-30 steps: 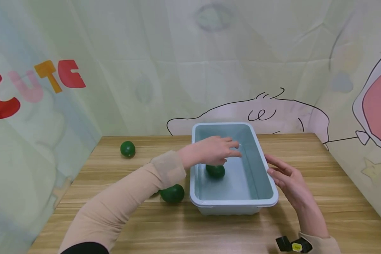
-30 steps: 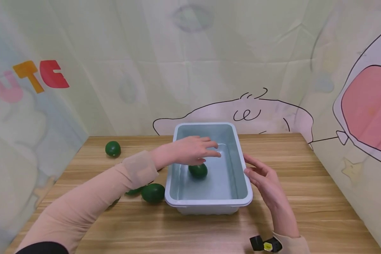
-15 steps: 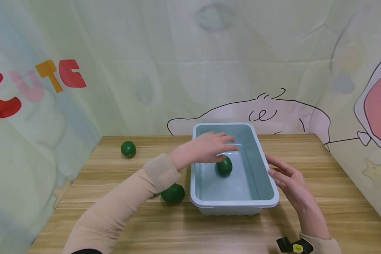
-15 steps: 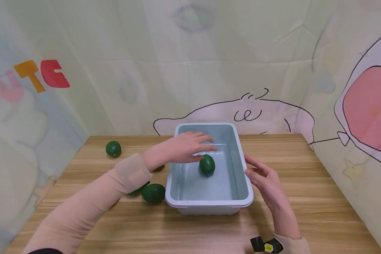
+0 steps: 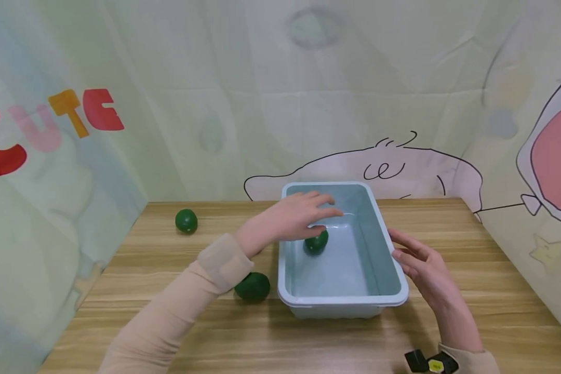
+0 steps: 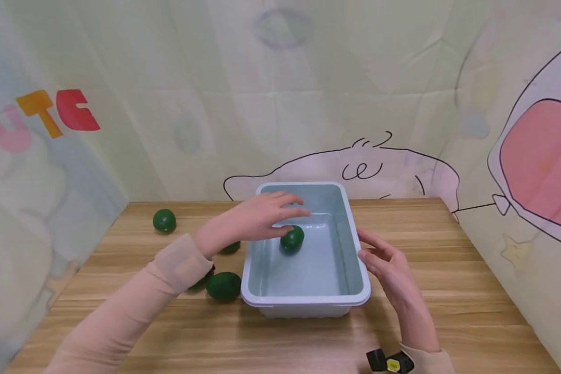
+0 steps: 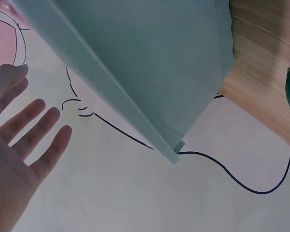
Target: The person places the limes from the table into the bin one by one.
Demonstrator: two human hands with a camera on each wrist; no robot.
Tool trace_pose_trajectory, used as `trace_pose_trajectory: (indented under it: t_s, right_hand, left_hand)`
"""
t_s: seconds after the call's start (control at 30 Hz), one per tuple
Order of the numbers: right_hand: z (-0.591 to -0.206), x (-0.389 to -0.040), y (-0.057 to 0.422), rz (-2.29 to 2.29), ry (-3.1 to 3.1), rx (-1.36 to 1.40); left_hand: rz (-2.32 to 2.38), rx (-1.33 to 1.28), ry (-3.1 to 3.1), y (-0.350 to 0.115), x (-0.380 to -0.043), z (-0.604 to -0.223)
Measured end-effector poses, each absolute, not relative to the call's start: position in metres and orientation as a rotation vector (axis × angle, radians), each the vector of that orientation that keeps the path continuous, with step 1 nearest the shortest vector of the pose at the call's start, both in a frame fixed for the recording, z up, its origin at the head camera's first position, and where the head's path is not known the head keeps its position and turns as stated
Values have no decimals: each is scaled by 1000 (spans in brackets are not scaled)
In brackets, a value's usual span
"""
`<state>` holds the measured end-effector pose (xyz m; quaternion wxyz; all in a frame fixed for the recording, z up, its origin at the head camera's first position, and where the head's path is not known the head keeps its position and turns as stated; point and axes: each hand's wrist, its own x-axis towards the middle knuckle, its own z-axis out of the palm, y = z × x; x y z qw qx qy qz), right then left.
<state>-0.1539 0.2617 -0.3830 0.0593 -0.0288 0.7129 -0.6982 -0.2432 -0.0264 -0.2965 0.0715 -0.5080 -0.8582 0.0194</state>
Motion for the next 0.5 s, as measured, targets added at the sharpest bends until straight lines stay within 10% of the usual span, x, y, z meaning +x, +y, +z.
trace_pose_trajectory:
  t_s: [0.5]
  right_hand:
    - [-384, -154, 262, -2114, 2156, -85]
  left_hand:
    - [51, -1459, -2396, -48, -215, -306]
